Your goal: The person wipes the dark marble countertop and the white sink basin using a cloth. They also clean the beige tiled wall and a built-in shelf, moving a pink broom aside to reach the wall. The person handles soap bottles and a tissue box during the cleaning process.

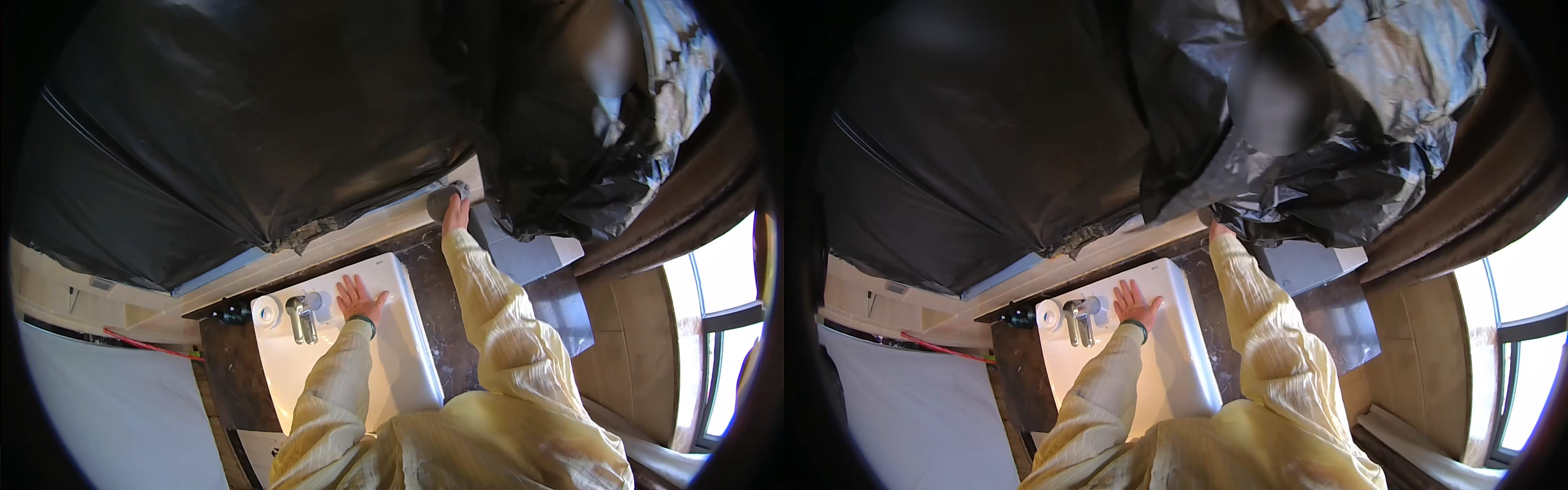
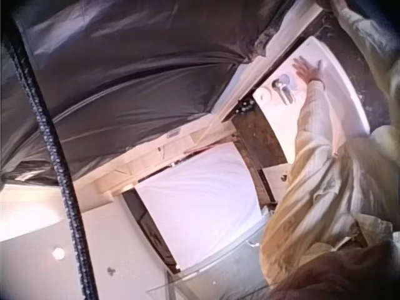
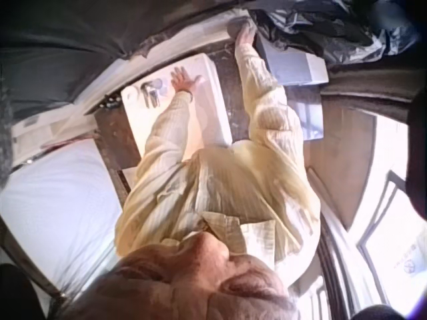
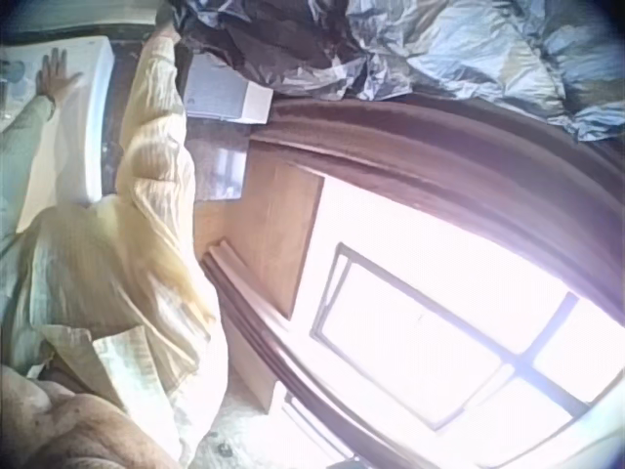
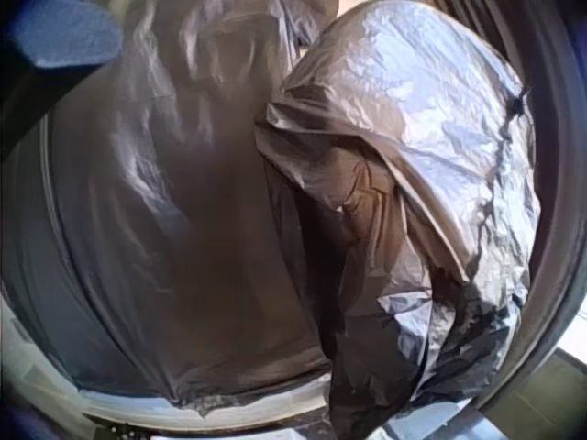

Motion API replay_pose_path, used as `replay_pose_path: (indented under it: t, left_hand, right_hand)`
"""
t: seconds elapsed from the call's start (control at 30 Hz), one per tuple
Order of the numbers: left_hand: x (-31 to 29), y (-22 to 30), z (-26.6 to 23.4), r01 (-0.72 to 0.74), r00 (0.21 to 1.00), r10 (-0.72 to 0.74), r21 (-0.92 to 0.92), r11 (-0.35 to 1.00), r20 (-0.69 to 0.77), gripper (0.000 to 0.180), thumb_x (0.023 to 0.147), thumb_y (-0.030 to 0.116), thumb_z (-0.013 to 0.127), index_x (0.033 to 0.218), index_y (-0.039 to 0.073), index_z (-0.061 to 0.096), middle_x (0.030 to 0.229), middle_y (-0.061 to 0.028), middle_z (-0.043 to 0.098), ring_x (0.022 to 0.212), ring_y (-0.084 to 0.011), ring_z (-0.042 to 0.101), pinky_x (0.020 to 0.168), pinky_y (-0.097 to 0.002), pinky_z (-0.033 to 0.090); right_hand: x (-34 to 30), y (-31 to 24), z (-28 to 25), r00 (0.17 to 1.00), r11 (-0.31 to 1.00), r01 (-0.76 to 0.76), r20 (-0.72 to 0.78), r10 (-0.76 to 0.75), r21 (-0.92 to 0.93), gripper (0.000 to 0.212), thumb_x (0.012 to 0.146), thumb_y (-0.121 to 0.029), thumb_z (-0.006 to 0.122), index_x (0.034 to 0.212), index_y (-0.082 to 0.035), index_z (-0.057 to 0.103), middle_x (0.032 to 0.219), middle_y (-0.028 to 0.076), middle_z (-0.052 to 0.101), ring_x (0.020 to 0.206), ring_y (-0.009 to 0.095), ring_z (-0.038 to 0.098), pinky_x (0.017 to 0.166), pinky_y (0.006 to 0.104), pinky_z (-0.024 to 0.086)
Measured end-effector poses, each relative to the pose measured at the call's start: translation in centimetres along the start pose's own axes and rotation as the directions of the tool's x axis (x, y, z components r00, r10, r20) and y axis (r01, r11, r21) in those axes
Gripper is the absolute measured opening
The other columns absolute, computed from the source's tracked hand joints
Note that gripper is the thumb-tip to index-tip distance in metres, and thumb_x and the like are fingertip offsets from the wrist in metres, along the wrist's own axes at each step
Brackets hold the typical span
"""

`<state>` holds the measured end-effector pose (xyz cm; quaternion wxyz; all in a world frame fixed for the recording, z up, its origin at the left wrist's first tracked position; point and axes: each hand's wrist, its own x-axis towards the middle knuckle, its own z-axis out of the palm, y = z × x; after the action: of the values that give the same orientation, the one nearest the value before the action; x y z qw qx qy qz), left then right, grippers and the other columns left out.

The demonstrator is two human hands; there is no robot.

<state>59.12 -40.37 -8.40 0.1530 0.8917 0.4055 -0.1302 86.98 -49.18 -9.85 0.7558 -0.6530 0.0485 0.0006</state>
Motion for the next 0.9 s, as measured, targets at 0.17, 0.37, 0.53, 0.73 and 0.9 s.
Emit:
replay_pose_path:
  t: [0.17,0.37,0.53,0.73,0.9]
  left_hand:
    - [0.7,1.0,0.2,-0.007,0.999,0.005,0.051,0.999,0.05,0.1,0.083,0.07,0.04,0.149,0.009,-0.003,0.154,-0.0169,-0.01,0.141,-0.0372,-0.013,0.112,-0.0532,-0.002]
    - [0.6,0.6,-0.1,0.012,0.996,-0.021,0.106,0.994,0.081,0.1,0.083,0.07,0.039,0.149,0.009,-0.004,0.154,-0.0177,-0.011,0.141,-0.0383,-0.014,0.111,-0.0539,-0.002]
    - [0.5,0.2,-0.2,0.021,0.996,-0.028,0.074,0.997,0.09,0.099,0.084,0.07,0.038,0.149,0.008,-0.004,0.154,-0.0178,-0.012,0.141,-0.0383,-0.015,0.111,-0.0537,-0.002]
    - [0.0,0.9,-0.6,0.009,0.996,-0.014,0.052,0.999,0.083,0.098,0.084,0.069,0.038,0.149,0.008,-0.004,0.154,-0.0176,-0.014,0.14,-0.0373,-0.016,0.112,-0.0523,-0.004]
    - [-0.2,-0.3,-0.3,0.036,0.996,-0.041,0.071,0.997,0.081,0.099,0.084,0.069,0.039,0.148,0.007,-0.004,0.154,-0.0178,-0.014,0.141,-0.0364,-0.016,0.112,-0.052,-0.003]
  right_hand:
    - [-0.8,2.7,5.2,0.914,0.949,0.237,-0.283,-0.29,-0.208,0.039,0.083,-0.007,0.051,0.119,0.008,0.047,0.114,0.027,0.055,0.108,0.04,0.051,0.096,0.0396,0.038]
    - [-11.8,3.7,11.7,0.999,0.898,-0.033,-0.047,0.014,-0.438,0.049,0.083,-0.016,0.054,0.125,0.007,0.043,0.121,0.029,0.052,0.117,0.041,0.048,0.099,0.0387,0.037]
    - [-7.8,7.6,8.2,0.901,0.901,-0.384,0.128,0.414,-0.203,0.032,0.078,-0.021,0.058,0.095,0.006,0.062,0.095,0.028,0.064,0.093,0.039,0.062,0.084,0.0411,0.048]
    - [2.4,11.6,0.6,0.885,0.911,-0.402,-0.217,0.412,0.093,0.041,0.082,-0.02,0.059,0.112,0.008,0.057,0.106,0.025,0.063,0.093,0.035,0.064,0.081,0.0375,0.051]
    - [-2.2,6.0,5.0,0.884,0.888,-0.403,-0.345,0.315,-0.221,0.033,0.083,-0.009,0.054,0.111,0.008,0.056,0.11,0.028,0.061,0.103,0.039,0.059,0.088,0.0399,0.047]
